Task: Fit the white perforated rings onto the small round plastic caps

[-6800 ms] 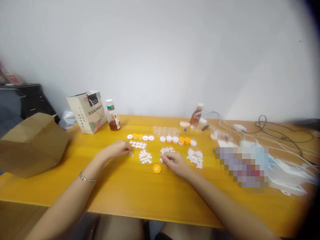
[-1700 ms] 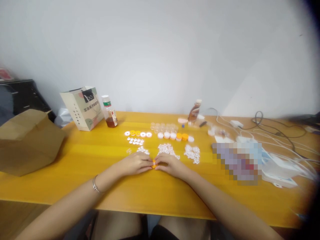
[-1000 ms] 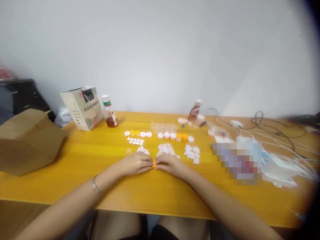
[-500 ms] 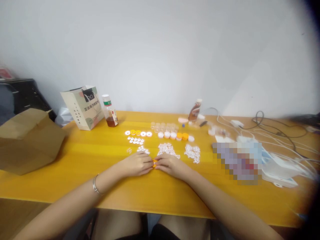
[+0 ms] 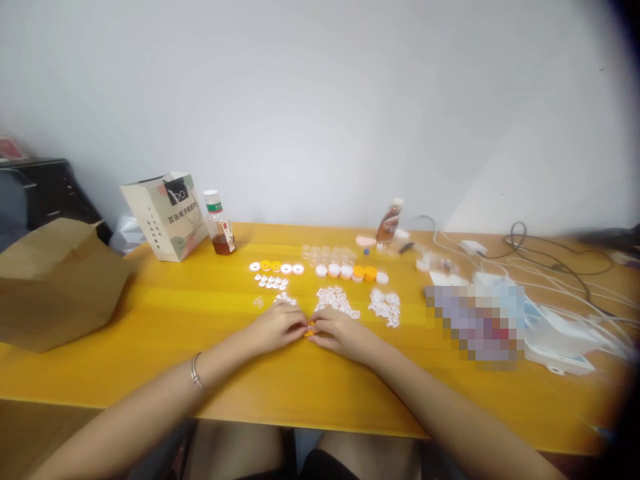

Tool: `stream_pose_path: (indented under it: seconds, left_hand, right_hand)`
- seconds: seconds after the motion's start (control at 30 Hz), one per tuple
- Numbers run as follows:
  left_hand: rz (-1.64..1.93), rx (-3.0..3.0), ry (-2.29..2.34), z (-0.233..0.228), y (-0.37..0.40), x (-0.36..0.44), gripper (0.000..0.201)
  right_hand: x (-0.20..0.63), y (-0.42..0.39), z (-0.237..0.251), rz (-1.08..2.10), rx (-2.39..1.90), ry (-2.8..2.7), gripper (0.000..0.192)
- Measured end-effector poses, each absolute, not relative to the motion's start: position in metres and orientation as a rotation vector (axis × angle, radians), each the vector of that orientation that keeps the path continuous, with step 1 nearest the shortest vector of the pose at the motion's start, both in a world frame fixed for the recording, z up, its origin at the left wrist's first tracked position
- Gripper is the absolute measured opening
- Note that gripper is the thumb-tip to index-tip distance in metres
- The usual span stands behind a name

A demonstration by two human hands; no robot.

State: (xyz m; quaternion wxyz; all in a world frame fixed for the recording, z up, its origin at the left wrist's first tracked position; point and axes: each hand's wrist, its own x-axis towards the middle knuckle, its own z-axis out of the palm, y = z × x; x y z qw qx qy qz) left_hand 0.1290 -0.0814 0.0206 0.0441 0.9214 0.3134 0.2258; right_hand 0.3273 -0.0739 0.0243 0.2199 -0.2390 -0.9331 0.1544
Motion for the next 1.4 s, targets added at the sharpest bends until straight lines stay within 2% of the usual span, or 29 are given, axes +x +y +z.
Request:
stream_pose_path:
  seconds: [0.37,0.7,1.4]
  left_hand:
    - [0.723,2.817,1.012,0.02,-0.084,0.131,0.016]
    - [0.962,2.88,1.062,0.033,-0.087,0.126,0.015]
    - [0.997,2.918,1.038,0.03,-0.082,0.124,0.014]
  right_hand:
    - [0.325,-0.073,0.021,0.573,-0.683,-2.447,0.01]
    - [0.311,-0.077,0.01,1.313,-0.792,-1.792,0.027]
    - [0.309,-0.079,0.009,1.319,-0.789,-1.76,0.028]
